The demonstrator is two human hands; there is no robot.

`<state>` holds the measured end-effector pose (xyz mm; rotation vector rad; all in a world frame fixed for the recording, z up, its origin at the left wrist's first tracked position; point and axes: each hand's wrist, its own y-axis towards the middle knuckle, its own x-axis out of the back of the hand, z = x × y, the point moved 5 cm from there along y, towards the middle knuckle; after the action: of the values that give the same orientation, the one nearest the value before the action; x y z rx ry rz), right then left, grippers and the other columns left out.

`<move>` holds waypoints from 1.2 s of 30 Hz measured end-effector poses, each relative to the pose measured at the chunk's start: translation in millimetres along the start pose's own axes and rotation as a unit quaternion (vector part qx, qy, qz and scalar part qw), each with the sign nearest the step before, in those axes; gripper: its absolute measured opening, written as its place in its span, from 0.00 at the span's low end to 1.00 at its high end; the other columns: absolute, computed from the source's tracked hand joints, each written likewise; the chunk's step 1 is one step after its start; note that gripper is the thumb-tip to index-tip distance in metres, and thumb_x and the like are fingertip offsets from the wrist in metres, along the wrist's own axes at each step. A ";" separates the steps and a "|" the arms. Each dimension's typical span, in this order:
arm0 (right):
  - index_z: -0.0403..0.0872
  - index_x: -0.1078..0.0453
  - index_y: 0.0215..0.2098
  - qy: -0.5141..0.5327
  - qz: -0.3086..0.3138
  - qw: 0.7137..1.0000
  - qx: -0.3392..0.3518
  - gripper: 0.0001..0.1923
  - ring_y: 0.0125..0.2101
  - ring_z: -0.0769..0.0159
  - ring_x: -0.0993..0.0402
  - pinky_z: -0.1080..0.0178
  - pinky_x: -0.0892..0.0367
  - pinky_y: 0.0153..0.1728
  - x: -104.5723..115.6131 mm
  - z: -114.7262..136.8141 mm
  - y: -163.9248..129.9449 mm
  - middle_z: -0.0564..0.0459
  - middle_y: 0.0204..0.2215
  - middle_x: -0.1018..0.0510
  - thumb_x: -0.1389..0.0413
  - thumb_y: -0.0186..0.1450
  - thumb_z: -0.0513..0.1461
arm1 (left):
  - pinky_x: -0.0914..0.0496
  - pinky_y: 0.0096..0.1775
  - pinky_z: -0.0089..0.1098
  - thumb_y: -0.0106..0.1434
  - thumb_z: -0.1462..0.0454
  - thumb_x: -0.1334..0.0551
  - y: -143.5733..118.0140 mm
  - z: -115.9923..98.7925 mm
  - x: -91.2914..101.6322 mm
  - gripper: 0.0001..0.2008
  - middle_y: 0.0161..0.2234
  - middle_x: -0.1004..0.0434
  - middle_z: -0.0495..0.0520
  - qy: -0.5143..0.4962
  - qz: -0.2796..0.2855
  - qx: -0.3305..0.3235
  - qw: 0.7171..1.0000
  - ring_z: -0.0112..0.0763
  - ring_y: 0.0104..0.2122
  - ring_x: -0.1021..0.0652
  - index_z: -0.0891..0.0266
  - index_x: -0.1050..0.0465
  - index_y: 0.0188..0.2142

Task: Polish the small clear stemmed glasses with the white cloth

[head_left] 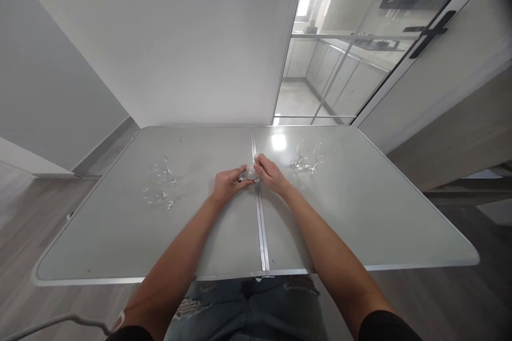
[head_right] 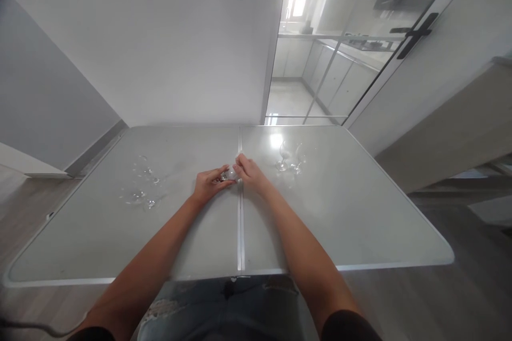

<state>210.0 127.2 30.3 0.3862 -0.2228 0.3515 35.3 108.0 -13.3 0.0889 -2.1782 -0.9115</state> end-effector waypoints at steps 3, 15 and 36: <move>0.51 0.43 0.31 -0.012 -0.029 0.999 0.007 0.18 0.28 0.65 0.48 0.62 0.46 0.31 0.7 -2.0 0.2 0.57 0.26 0.42 0.46 0.67 0.53 | 0.29 0.31 0.28 0.57 0.45 0.31 0.3 0.1 0.8 0.26 0.31 0.16 0.53 0.025 -0.014 0.001 1.000 0.29 0.25 0.20 0.55 0.20 0.50; 0.53 0.49 0.35 0.274 -0.109 0.951 -0.094 0.23 0.20 0.70 0.42 0.69 0.48 0.19 -6.3 -21.4 -0.7 0.62 0.22 0.37 0.37 0.62 0.49 | 0.29 0.37 0.33 0.60 0.46 0.32 5.5 -9.3 5.3 0.28 0.44 0.15 0.56 0.096 -0.038 0.005 0.995 0.38 0.38 0.17 0.51 0.25 0.57; 0.52 0.43 0.34 0.106 -0.044 0.993 -0.023 0.19 0.18 0.72 0.51 0.65 0.45 0.22 8.5 -11.1 -8.6 0.62 0.20 0.45 0.44 0.68 0.55 | 0.38 0.27 0.27 0.57 0.50 0.29 -1.1 -3.8 -6.5 0.26 0.22 0.27 0.46 -0.246 0.043 0.159 0.955 0.22 0.21 0.36 0.63 0.19 0.51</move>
<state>222.6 126.7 19.7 0.3090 -0.0070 0.2978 42.2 107.1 -16.3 -0.0882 -2.7557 -0.5635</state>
